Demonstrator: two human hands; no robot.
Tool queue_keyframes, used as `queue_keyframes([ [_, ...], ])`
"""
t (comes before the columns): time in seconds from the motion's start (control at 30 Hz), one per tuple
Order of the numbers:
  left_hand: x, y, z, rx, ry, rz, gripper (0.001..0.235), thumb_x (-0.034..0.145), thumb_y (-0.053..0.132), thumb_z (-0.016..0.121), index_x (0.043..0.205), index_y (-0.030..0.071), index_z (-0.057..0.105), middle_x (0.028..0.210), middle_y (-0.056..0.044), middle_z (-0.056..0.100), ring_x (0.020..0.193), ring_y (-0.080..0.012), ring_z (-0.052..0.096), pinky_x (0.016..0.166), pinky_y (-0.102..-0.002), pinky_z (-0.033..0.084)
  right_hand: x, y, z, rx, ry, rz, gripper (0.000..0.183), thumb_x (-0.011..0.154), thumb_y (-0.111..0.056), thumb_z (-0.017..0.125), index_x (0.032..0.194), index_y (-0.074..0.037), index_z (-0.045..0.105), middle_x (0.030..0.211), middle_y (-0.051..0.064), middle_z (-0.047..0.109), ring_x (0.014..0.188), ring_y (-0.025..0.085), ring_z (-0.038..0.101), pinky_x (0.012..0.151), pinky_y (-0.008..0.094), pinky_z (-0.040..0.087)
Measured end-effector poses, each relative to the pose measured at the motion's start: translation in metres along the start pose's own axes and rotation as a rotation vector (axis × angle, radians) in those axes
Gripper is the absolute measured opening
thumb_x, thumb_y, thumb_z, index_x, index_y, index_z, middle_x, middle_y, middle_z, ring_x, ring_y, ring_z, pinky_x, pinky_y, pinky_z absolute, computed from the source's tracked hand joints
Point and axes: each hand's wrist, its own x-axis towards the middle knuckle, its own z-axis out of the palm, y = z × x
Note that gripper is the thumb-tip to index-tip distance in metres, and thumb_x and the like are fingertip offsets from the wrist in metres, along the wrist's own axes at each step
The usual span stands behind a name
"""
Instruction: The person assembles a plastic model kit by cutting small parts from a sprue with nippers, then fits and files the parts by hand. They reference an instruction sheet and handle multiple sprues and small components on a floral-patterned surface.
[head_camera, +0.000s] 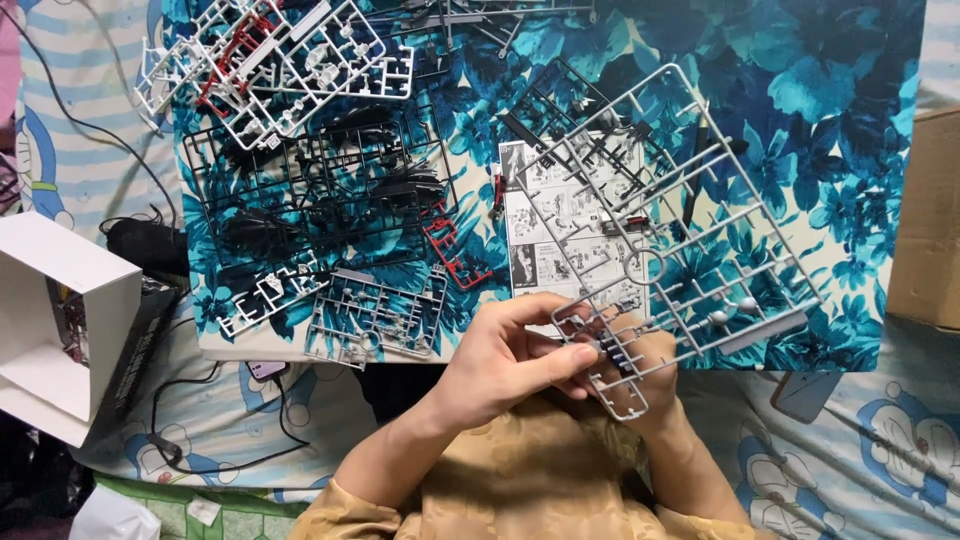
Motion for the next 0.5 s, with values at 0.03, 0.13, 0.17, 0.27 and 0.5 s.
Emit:
queue_keyframes([
  [0.03,0.001,0.000,-0.001,-0.004,0.014,0.009,0.028,0.084,-0.003,0.067,0.109,-0.012,0.060,0.089,-0.017,0.061,0.071,-0.0281,0.070,0.062,-0.039,0.064,0.002,-0.004,-0.002,0.004,-0.005,0.036,0.035,0.083,-0.034,0.065,0.091,-0.001,0.070,0.071,0.010,0.069,0.058,0.026,0.066,0.061,0.032,0.054],
  [0.13,0.003,-0.003,-0.009,0.023,0.053,0.047,0.028,0.084,-0.002,0.068,0.108,-0.012,0.060,0.089,-0.017,0.062,0.071,-0.0290,0.071,0.062,-0.041,0.064,0.010,-0.014,-0.007,0.012,-0.015,0.113,0.022,0.082,-0.020,0.066,0.091,0.000,0.069,0.074,0.014,0.068,0.064,0.030,0.066,0.064,0.036,0.053],
  [0.17,0.004,-0.005,-0.012,0.051,0.082,0.070,0.028,0.083,-0.002,0.069,0.108,-0.012,0.060,0.089,-0.018,0.062,0.072,-0.0302,0.071,0.063,-0.043,0.064,0.013,-0.016,-0.008,0.018,-0.022,0.162,0.015,0.082,-0.012,0.067,0.091,0.000,0.068,0.076,0.017,0.067,0.068,0.033,0.067,0.067,0.039,0.053],
  [0.27,0.008,-0.011,-0.023,0.125,0.094,0.125,0.025,0.082,0.000,0.071,0.102,-0.012,0.063,0.086,-0.016,0.062,0.071,-0.0273,0.071,0.064,-0.040,0.063,-0.007,0.004,-0.010,0.136,0.165,0.460,0.024,0.085,-0.023,0.059,0.090,-0.003,0.071,0.067,0.012,0.066,0.060,0.018,0.060,0.059,0.033,0.051],
  [0.5,0.016,-0.020,-0.030,0.188,0.070,0.056,0.020,0.082,0.001,0.071,0.098,-0.010,0.065,0.082,-0.014,0.065,0.069,-0.0216,0.070,0.063,-0.034,0.063,-0.018,0.021,-0.023,0.922,0.432,0.422,0.063,0.090,-0.054,0.054,0.120,0.001,0.053,0.097,0.018,0.067,0.082,0.028,0.070,0.062,0.041,0.060],
])
